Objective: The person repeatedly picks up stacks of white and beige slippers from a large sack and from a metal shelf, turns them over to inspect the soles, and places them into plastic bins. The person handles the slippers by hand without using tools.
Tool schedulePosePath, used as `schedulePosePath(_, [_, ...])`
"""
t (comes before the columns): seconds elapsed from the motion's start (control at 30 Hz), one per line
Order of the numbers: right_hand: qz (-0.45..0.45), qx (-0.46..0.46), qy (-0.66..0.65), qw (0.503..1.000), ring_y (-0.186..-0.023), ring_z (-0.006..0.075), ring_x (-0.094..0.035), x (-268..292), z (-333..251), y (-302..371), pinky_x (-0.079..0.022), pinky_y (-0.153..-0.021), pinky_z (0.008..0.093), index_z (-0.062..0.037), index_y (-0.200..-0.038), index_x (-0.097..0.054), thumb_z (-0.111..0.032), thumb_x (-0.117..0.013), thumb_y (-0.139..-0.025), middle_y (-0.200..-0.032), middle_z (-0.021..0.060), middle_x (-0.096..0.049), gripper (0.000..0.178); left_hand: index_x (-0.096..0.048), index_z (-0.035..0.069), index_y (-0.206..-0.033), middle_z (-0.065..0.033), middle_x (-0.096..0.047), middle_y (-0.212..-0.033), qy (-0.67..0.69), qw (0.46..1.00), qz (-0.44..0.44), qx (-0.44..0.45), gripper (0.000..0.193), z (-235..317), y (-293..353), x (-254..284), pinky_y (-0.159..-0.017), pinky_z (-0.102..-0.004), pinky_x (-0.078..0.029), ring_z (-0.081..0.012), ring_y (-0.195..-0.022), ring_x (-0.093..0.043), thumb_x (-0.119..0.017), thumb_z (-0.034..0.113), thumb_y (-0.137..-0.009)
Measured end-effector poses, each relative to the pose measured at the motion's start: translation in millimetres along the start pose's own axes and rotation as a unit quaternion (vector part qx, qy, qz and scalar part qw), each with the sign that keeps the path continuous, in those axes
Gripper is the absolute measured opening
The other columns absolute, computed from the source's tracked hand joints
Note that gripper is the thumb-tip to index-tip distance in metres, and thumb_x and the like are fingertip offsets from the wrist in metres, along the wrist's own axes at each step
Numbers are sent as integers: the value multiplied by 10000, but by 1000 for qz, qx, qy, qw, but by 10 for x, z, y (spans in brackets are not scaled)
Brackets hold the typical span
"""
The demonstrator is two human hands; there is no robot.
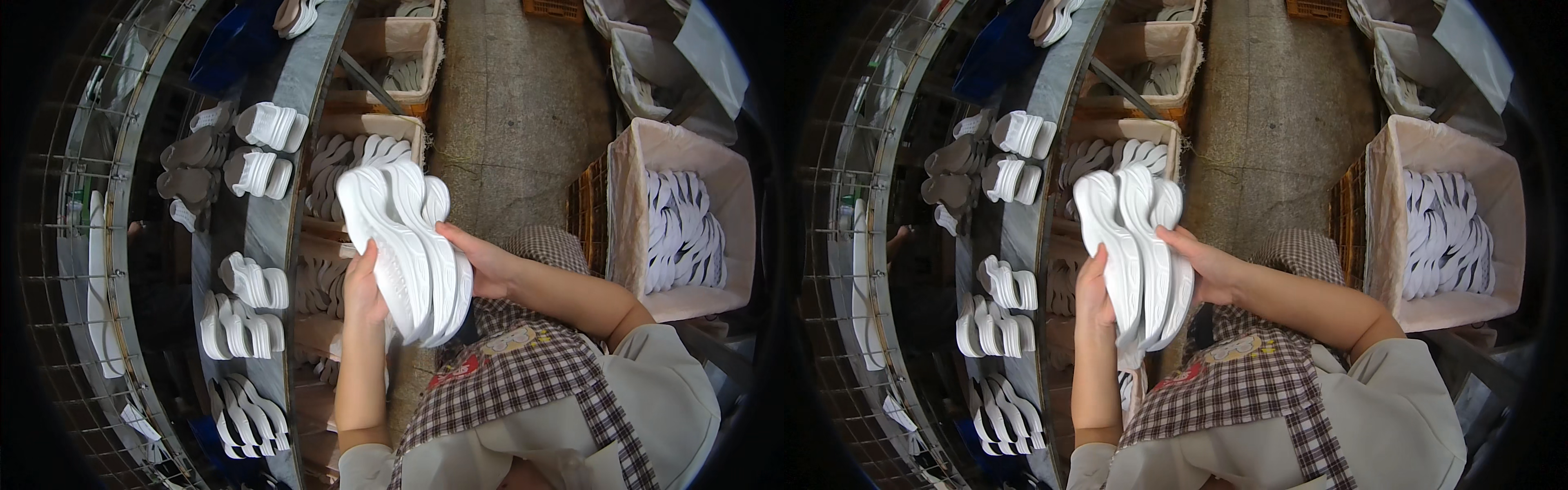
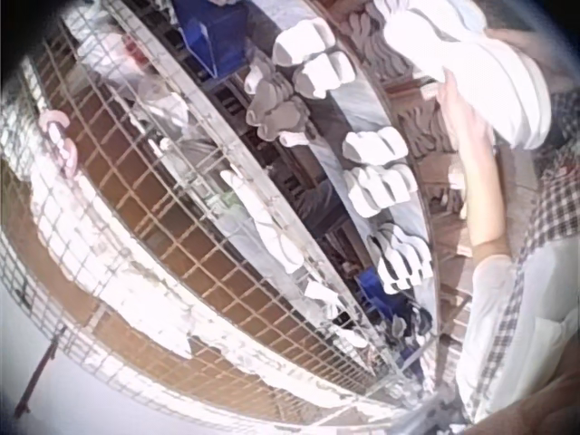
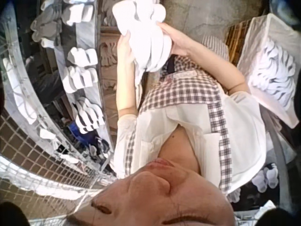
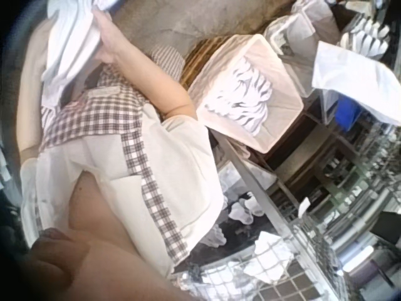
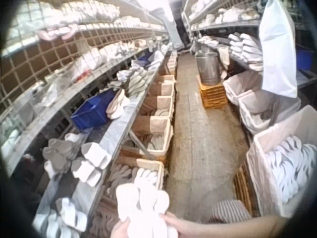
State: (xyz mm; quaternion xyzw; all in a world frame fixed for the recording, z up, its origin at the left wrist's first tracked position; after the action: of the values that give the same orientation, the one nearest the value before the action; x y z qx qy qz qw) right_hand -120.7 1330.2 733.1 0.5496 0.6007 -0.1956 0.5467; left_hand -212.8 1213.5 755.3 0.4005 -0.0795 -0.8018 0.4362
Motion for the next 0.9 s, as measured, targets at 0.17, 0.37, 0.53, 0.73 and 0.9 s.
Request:
schedulePosePath(0.17, [78,-145,-2,986,-1237,303,-398,217,271,136,-301,-961,552,-219,-1311,-471,-707,-332,-862,-1332,89,-474,678,-397,-57,-1308,-212,-522,-1266,63,985,69,145,443,-564,-53,368,-974,-446,-439,-333,-1136,-542,-372,257,-997])
schedulePosePath(0.37, [128,-184,-2,975,-1189,285,-431,279,390,190,-283,-959,547,-221,-1258,-514,-706,-334,-862,-1297,74,-510,652,-423,-35,-1303,-191,-541,-1255,113,972,55,200,438,-834,-22,546,-978,-440,-436,-315,-1140,-543,-356,276,-1000])
schedulePosePath(0.53, [127,-183,3,975,-1172,282,-443,297,410,189,-291,-953,540,-223,-1242,-524,-709,-337,-859,-1279,67,-520,646,-429,-15,-1304,-184,-540,-1259,96,973,71,199,436,-825,-7,532,-968,-446,-444,-317,-1137,-545,-361,289,-999])
schedulePosePath(0.73, [82,-137,29,987,-1214,277,-428,248,331,122,-329,-934,546,-212,-1343,-409,-654,-395,-864,-1330,95,-464,652,-406,1,-1315,-178,-535,-1259,116,984,52,128,409,-697,38,384,-969,-461,-454,-315,-1136,-547,-372,260,-1001])
schedulePosePath(0.9, [70,20,155,985,-1241,300,-415,62,76,181,-381,-989,445,-18,-1425,-193,-429,-509,-883,-1377,186,-372,750,-377,10,-1323,-181,-521,-1257,27,999,6,-20,379,-412,57,186,-914,-431,-511,-307,-1094,-576,-427,169,-983])
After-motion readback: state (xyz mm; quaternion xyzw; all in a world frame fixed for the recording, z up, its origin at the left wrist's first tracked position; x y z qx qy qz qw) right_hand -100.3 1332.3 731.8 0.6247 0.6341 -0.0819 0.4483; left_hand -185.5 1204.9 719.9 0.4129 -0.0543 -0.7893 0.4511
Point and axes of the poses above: each hand's wrist, its own y-axis away from the middle knuckle, its own x-axis out of the back of the hand, z = x × y, the point moved 6 cm from there along -y, towards the middle knuckle
